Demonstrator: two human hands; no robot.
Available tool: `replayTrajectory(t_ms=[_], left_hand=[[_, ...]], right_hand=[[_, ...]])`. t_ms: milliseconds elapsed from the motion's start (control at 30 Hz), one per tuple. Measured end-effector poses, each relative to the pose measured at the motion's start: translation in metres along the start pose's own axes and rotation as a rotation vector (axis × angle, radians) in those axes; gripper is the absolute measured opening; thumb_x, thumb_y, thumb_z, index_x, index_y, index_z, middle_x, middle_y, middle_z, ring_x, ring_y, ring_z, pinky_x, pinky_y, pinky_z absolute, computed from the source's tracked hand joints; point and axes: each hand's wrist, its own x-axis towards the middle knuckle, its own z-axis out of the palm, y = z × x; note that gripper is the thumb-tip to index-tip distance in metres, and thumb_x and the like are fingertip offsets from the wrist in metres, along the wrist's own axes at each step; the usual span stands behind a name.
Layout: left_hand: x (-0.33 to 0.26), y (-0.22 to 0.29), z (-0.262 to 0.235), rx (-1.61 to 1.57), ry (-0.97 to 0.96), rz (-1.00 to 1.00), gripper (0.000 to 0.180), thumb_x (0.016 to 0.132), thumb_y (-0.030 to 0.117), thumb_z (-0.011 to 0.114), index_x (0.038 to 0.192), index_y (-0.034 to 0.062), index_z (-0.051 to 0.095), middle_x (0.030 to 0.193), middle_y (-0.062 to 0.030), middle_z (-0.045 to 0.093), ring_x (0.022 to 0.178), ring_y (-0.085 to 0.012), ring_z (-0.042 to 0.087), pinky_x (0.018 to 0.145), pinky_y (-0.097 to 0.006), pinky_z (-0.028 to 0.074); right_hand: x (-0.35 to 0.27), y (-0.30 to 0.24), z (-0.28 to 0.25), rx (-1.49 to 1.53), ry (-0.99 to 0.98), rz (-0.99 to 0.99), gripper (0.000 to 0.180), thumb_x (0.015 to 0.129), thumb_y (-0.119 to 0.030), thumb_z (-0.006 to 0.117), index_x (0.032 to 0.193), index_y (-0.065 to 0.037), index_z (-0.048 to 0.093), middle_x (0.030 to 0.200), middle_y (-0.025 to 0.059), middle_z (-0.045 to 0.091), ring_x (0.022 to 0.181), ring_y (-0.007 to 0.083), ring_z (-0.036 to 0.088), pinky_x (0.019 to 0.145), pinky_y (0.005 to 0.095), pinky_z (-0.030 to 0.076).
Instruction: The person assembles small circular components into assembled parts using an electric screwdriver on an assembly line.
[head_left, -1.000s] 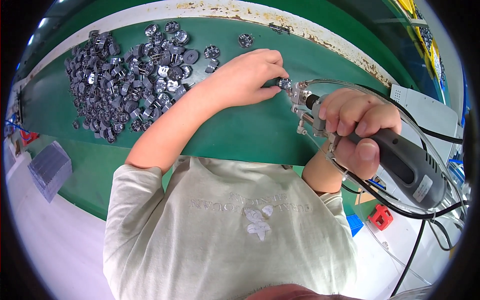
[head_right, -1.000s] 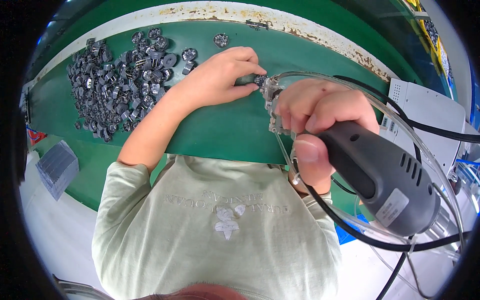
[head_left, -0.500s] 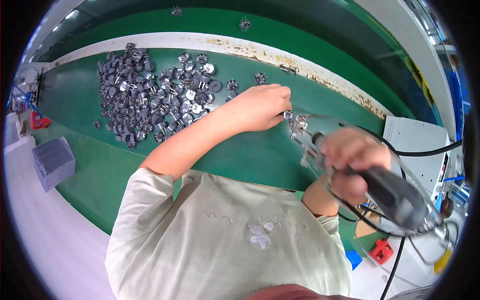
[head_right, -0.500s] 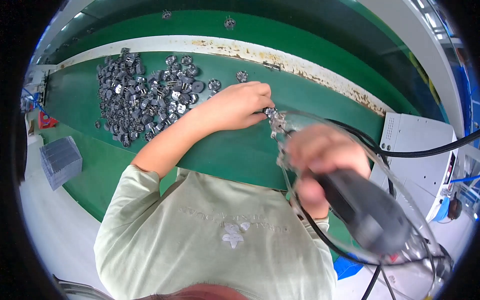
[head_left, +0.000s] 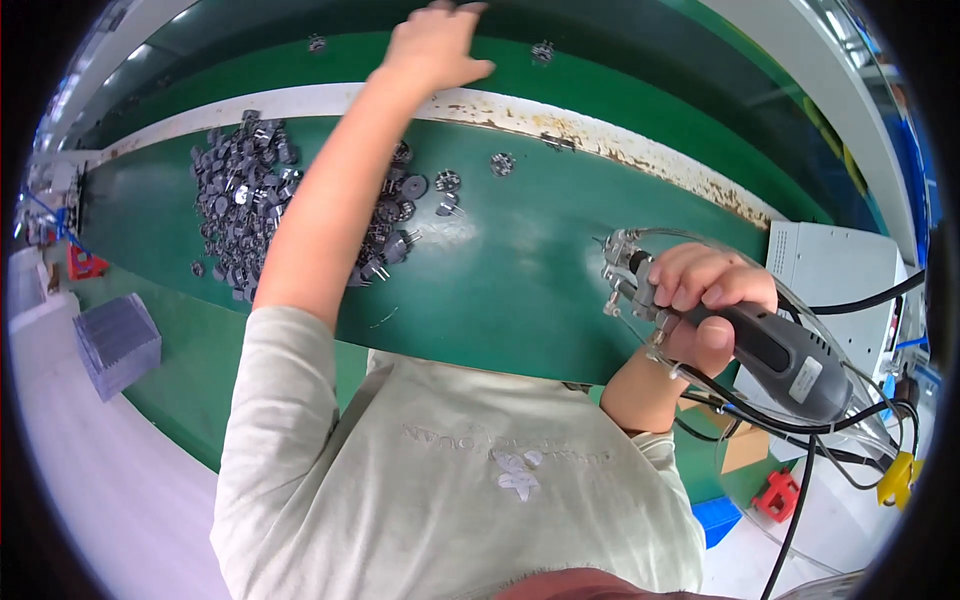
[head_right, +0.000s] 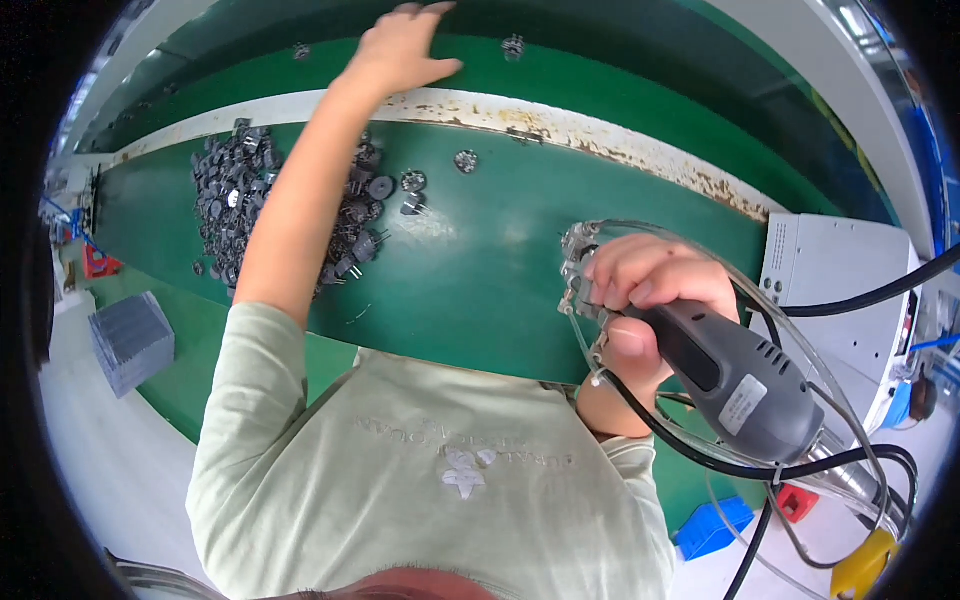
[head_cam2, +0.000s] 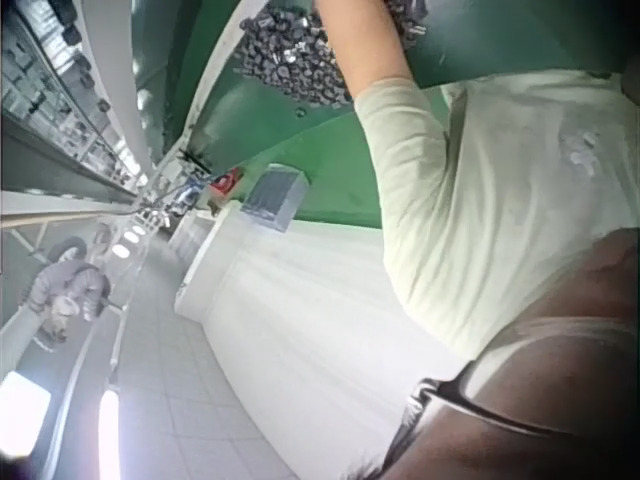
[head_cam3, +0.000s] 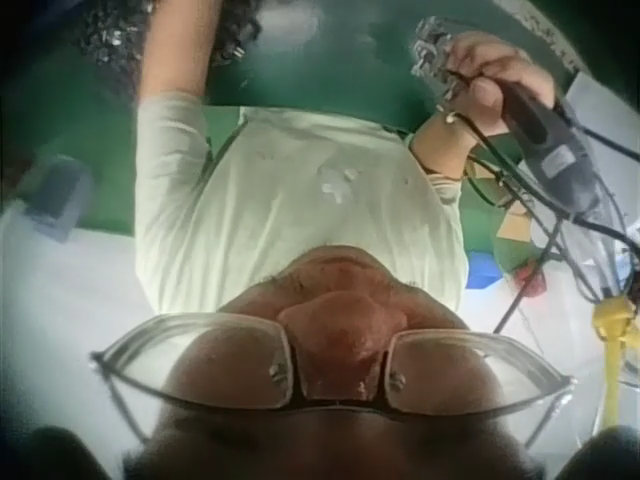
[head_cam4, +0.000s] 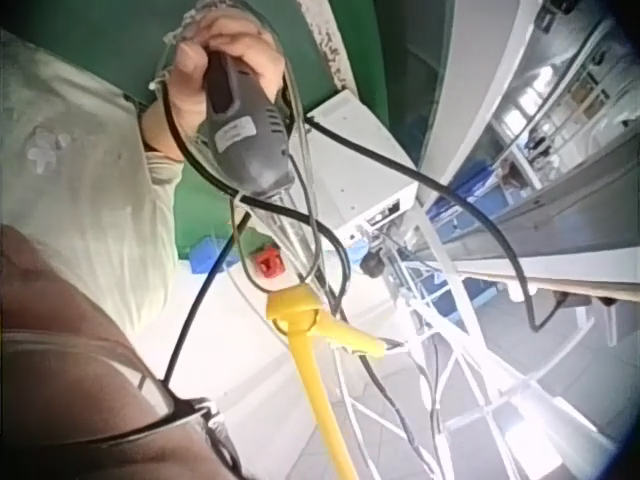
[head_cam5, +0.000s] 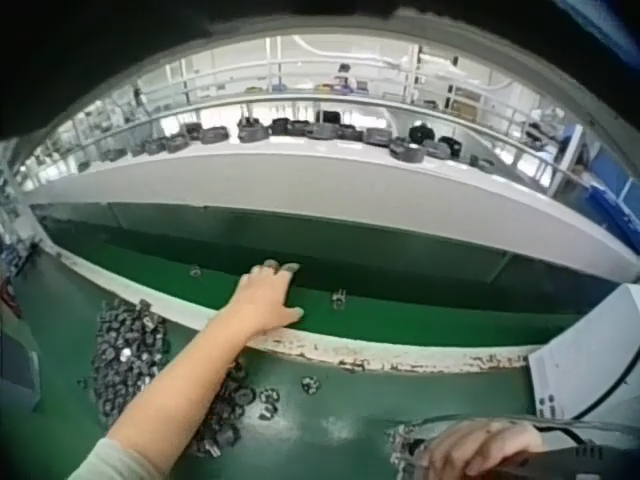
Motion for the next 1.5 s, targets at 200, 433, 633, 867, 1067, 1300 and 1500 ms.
replayTrajectory(t_ms=[200, 433, 633, 867, 1067, 1300, 1500], left_hand=[[-0.027, -0.014, -0.002, -0.307, -0.070, 0.090, 0.033, 0.082, 0.012, 0.070, 0.114, 0.0029, 0.066, 0.102, -0.0164, 0.065, 0.092, -0.0292, 0.065, 0.083, -0.038, 0.054], [-0.133, 0.115, -0.022, -0.672, -0.310, 0.405, 0.043, 0.074, 0.009, 0.074, 0.115, 0.0061, 0.061, 0.102, -0.0121, 0.064, 0.097, -0.0302, 0.065, 0.083, -0.039, 0.054], [-0.141, 0.111, -0.008, -0.822, -0.263, 0.383, 0.043, 0.073, 0.008, 0.075, 0.114, 0.0033, 0.062, 0.102, -0.0123, 0.061, 0.097, -0.0310, 0.063, 0.082, -0.039, 0.053], [-0.142, 0.104, -0.001, -0.872, -0.274, 0.390, 0.029, 0.075, 0.009, 0.076, 0.101, -0.0006, 0.068, 0.099, -0.0093, 0.057, 0.092, -0.0268, 0.061, 0.077, -0.036, 0.051], [-0.142, 0.104, -0.001, -0.884, -0.287, 0.384, 0.029, 0.076, 0.009, 0.076, 0.102, -0.0005, 0.069, 0.099, -0.0091, 0.057, 0.092, -0.0265, 0.061, 0.078, -0.036, 0.052], [-0.143, 0.103, 0.001, -0.899, -0.294, 0.378, 0.029, 0.076, 0.009, 0.076, 0.102, -0.0004, 0.069, 0.101, -0.0095, 0.058, 0.094, -0.0270, 0.061, 0.079, -0.036, 0.052], [-0.142, 0.103, 0.002, -0.913, -0.287, 0.380, 0.028, 0.076, 0.007, 0.075, 0.102, -0.0012, 0.068, 0.101, -0.0101, 0.058, 0.096, -0.0278, 0.061, 0.081, -0.036, 0.052]], right_hand=[[0.001, -0.003, -0.004, -0.008, -0.042, 0.003, 0.040, 0.077, -0.024, 0.086, 0.086, -0.004, 0.052, 0.068, 0.0094, 0.058, 0.058, 0.0220, 0.058, 0.058, 0.0385, 0.053], [0.006, -0.014, -0.011, 0.063, -0.116, 0.000, 0.037, 0.081, -0.025, 0.080, 0.087, -0.005, 0.049, 0.067, 0.0079, 0.055, 0.056, 0.0206, 0.056, 0.057, 0.0401, 0.053], [0.004, 0.003, -0.012, 0.055, -0.088, 0.015, 0.037, 0.083, -0.025, 0.080, 0.087, -0.004, 0.049, 0.067, 0.0094, 0.055, 0.056, 0.0216, 0.055, 0.056, 0.0403, 0.052], [0.006, 0.013, -0.007, 0.070, -0.112, 0.050, 0.036, 0.083, -0.024, 0.080, 0.087, -0.004, 0.050, 0.066, 0.0093, 0.055, 0.054, 0.0202, 0.053, 0.054, 0.0357, 0.051], [0.005, 0.016, -0.006, 0.053, -0.098, 0.055, 0.036, 0.083, -0.024, 0.080, 0.087, -0.004, 0.050, 0.067, 0.0093, 0.055, 0.054, 0.0198, 0.053, 0.055, 0.0365, 0.051], [0.006, 0.016, -0.004, 0.042, -0.115, 0.059, 0.034, 0.084, -0.021, 0.078, 0.086, -0.003, 0.050, 0.066, 0.0099, 0.055, 0.054, 0.0199, 0.054, 0.055, 0.0366, 0.052], [0.010, 0.014, 0.012, -0.163, -0.143, 0.144, 0.026, 0.090, -0.024, 0.065, 0.085, -0.005, 0.049, 0.067, 0.0090, 0.053, 0.055, 0.0214, 0.053, 0.058, 0.0422, 0.052]])
